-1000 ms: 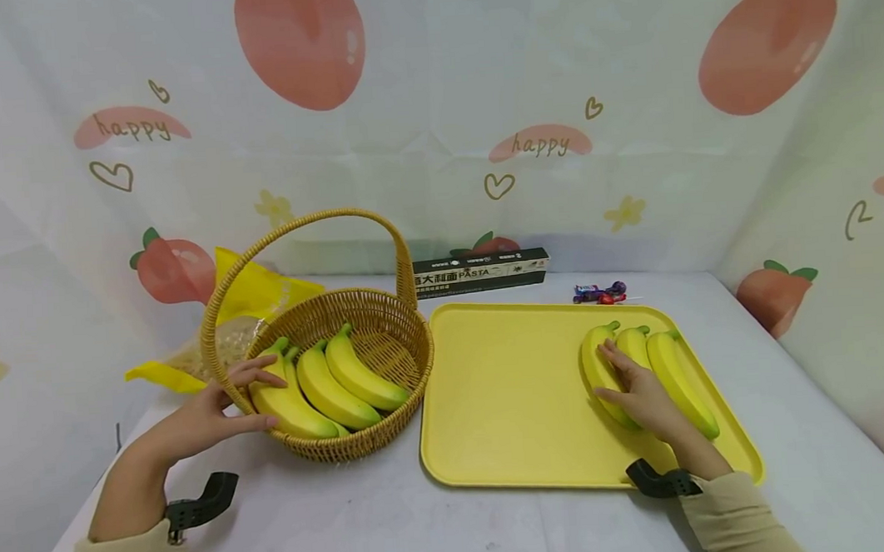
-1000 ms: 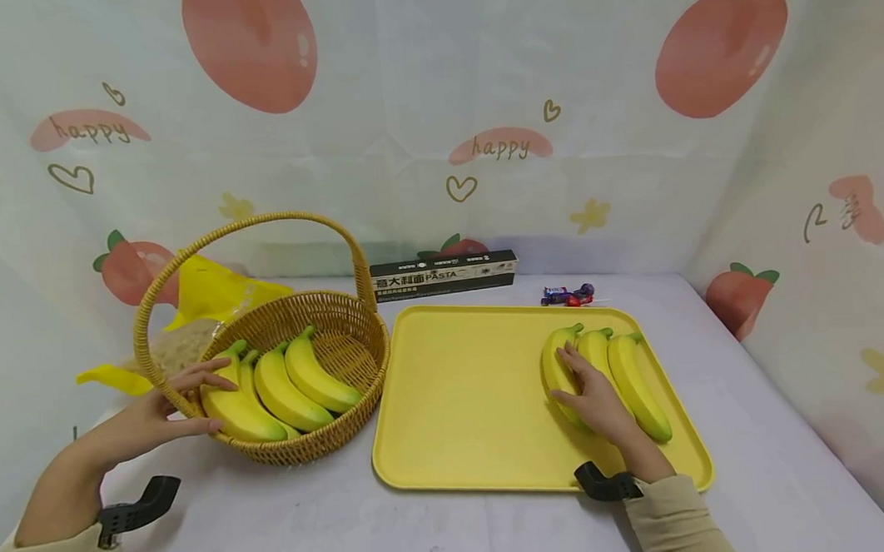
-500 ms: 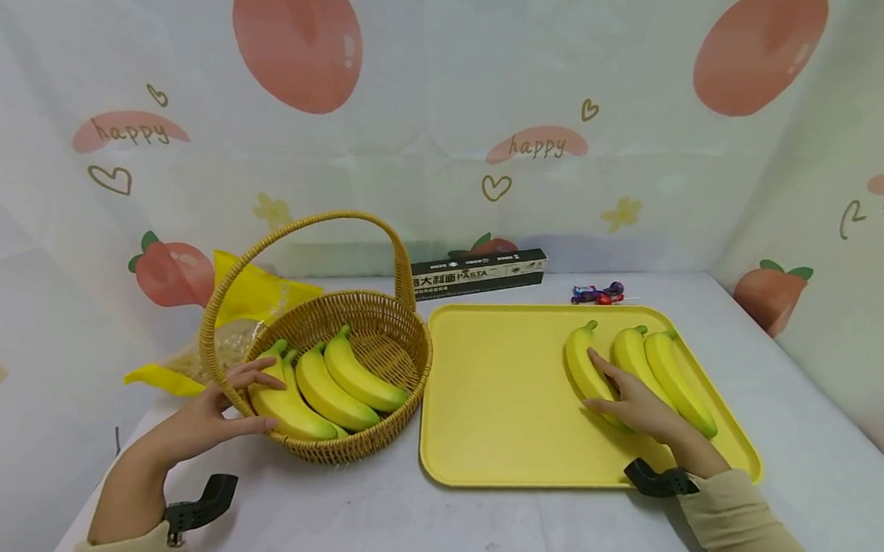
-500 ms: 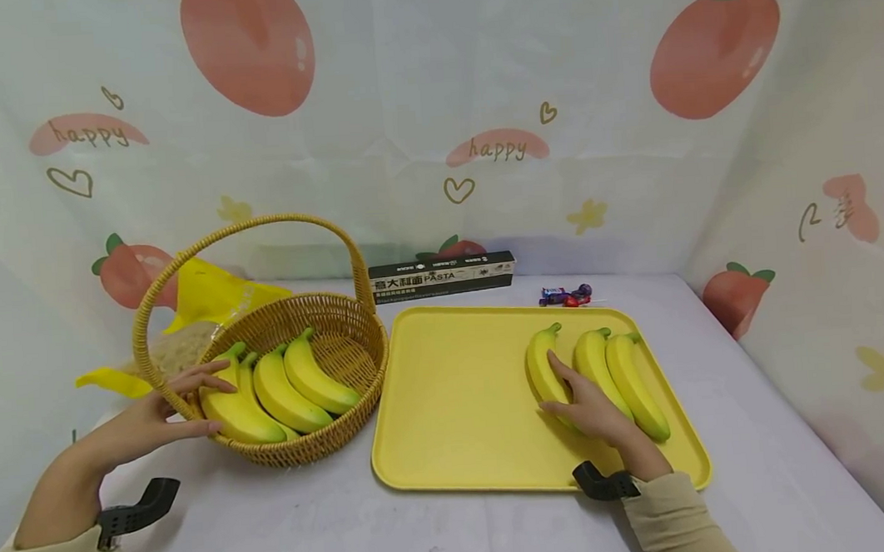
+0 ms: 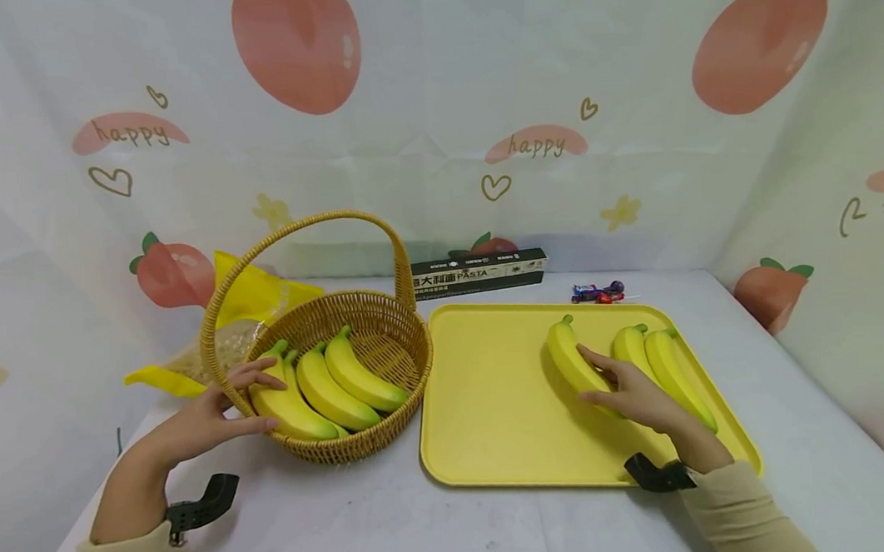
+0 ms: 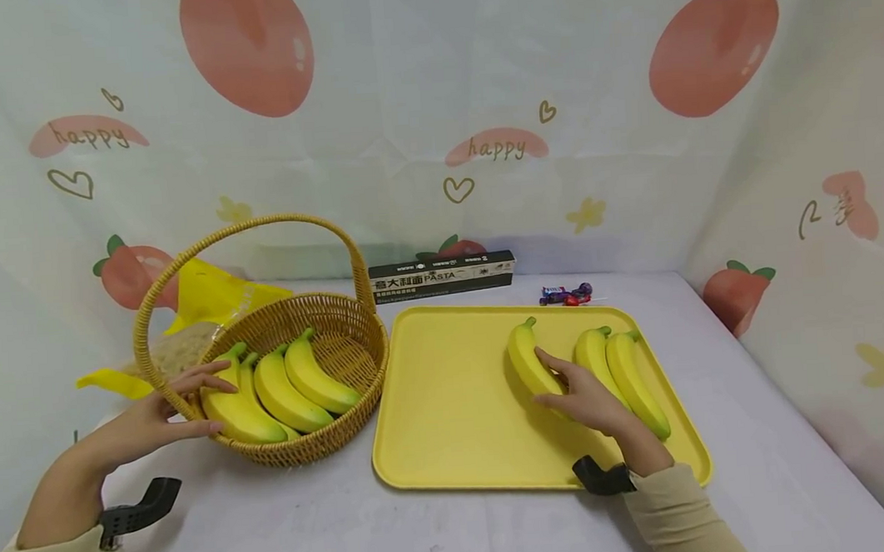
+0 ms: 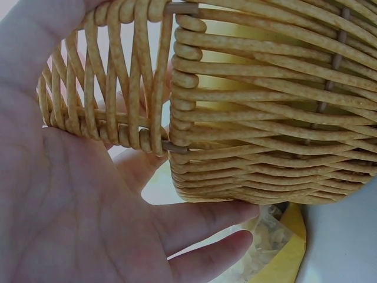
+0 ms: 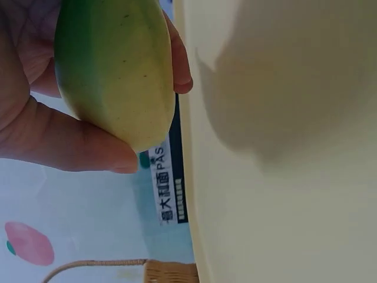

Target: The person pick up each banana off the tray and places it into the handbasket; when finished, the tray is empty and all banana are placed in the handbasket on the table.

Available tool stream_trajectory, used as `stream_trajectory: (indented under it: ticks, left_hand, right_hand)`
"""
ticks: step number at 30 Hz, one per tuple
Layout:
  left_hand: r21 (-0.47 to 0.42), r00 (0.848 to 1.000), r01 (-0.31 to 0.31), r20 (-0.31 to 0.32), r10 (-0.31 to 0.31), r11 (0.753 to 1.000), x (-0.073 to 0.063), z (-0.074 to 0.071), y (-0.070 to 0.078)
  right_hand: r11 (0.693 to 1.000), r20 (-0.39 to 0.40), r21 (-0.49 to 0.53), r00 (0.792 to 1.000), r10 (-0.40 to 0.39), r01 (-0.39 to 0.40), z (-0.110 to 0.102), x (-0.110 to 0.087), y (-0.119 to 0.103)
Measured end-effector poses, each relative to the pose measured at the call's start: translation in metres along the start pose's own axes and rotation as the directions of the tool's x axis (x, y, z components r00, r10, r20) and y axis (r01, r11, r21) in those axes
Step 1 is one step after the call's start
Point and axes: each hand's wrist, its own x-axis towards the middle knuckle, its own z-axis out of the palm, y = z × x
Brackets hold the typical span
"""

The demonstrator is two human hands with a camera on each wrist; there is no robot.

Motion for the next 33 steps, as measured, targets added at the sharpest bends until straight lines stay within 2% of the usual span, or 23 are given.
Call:
stream_trajectory:
  ticks: [9, 12, 17, 26, 33]
  left_hand:
    - [-0.005, 1.0, -0.012, -0.012, 0.011, 1.0, -0.001, 0.001, -0.001]
    - [0.0, 1.0, -0.013, -0.015, 0.013, 1.0, -0.001, 0.001, -0.001]
    - [-0.01, 1.0, -0.006, -0.009, 0.006, 1.0, 0.0, 0.001, -0.001]
    - [0.026, 1.0, -0.009, -0.006, 0.009, 1.0, 0.0, 0.001, -0.002]
    - [0.031, 1.0, -0.014, -0.014, 0.015, 0.999, 0.0, 0.002, -0.003]
  right_hand:
    - [0.999, -0.008, -0.05, 1.0, -0.017, 0.017, 0.003, 0.019, -0.022]
    - [0.994, -0.001, -0.089, 0.998, -0.059, 0.058, 0.005, 0.026, -0.029]
    - [0.986, 0.053, -0.114, 0.992, -0.117, 0.122, 0.011, 0.036, -0.04]
    - [0.983, 0.123, -0.082, 0.98, -0.155, 0.166, 0.019, 0.05, -0.068]
    - [0.963, 0.183, -0.095, 0.955, -0.234, 0.254, 0.027, 0.063, -0.09]
